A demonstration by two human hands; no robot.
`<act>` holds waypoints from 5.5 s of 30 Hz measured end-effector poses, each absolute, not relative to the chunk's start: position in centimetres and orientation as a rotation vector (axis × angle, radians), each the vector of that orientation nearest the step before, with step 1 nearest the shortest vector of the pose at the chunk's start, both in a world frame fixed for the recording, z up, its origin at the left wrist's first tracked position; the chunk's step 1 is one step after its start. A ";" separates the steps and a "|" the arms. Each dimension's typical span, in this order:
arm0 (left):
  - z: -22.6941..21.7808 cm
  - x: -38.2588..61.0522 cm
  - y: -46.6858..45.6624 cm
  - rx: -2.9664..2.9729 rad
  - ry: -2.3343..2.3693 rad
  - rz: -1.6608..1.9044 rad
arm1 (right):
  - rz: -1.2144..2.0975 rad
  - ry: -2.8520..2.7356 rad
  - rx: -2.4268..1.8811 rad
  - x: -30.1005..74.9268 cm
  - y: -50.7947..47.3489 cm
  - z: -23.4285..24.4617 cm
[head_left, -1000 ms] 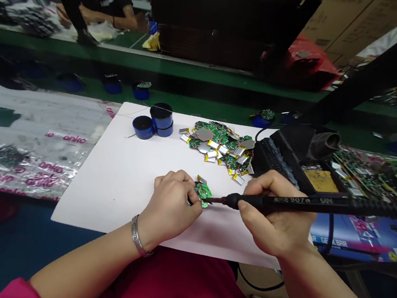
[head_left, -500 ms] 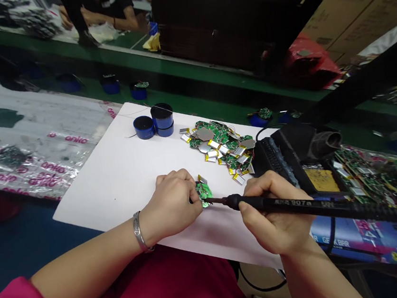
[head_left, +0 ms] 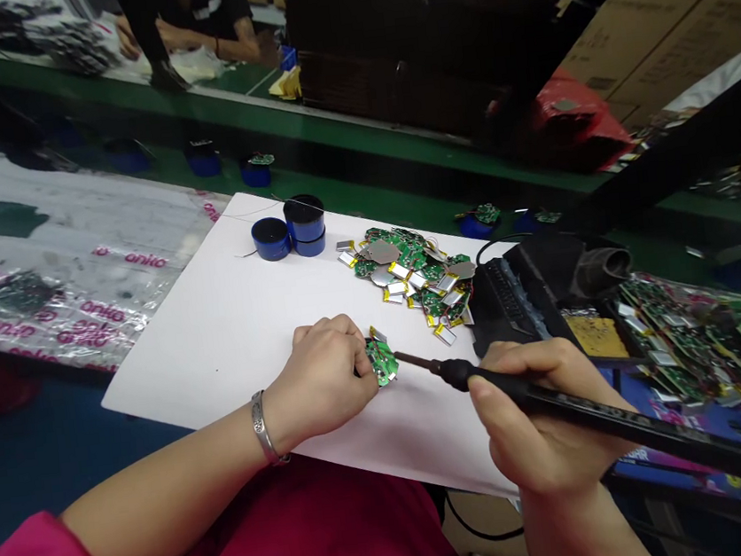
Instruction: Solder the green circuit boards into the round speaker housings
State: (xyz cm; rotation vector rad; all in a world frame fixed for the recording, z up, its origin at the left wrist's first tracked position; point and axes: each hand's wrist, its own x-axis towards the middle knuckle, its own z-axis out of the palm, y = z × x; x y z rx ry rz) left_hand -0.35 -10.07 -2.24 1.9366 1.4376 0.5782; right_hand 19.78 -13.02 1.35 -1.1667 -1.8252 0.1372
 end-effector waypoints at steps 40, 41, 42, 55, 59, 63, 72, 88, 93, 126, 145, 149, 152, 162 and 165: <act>5.4 -0.1 9.7 2.404 1.754 0.446 | -0.216 -1.744 -0.952 18.2 -11.8 -7.5; 5.3 0.2 11.2 2.382 1.784 0.424 | -0.214 -1.751 -0.941 18.3 -11.7 -7.6; 5.1 0.6 12.5 2.362 1.802 0.402 | -0.213 -1.758 -0.929 18.4 -11.6 -7.7; 6.2 -3.2 9.4 2.200 1.977 0.716 | -0.237 -1.731 -0.946 18.4 -11.5 -7.8; 5.0 -8.9 4.7 2.019 2.163 0.522 | -0.214 -1.732 -0.955 18.4 -11.7 -7.8; 1.1 -11.6 2.6 1.916 2.203 0.385 | -0.203 -1.758 -0.955 18.4 -11.9 -7.7; -2.9 -11.2 1.3 1.826 2.117 0.541 | -0.250 -1.772 -0.935 18.4 -12.2 -7.6; -2.3 -7.3 -4.0 1.344 1.597 0.328 | -0.193 -1.694 -1.028 18.5 -12.7 -7.7; -1.8 -8.9 -2.9 1.639 1.769 0.342 | -0.196 -1.643 -1.055 18.4 -12.8 -7.5; -2.3 2.1 3.0 2.081 1.458 0.761 | -0.070 -1.483 -1.255 18.8 -16.1 -3.1; -0.2 -0.1 -3.3 1.400 0.761 0.717 | 0.166 -1.684 -1.225 18.5 -11.7 -1.7; -0.5 0.0 -3.9 1.326 0.706 0.723 | 0.180 -1.807 -1.104 18.2 -11.6 -1.3; -0.7 -0.5 -4.0 1.283 0.785 0.786 | 0.104 -1.787 -1.092 18.2 -11.7 -1.2; -3.2 -4.8 -6.5 1.359 0.956 0.636 | -0.326 -1.655 -1.198 17.6 -12.4 -3.8; -3.5 -4.3 -8.3 1.416 1.069 0.473 | -0.358 -1.699 -1.158 16.8 -12.8 -5.0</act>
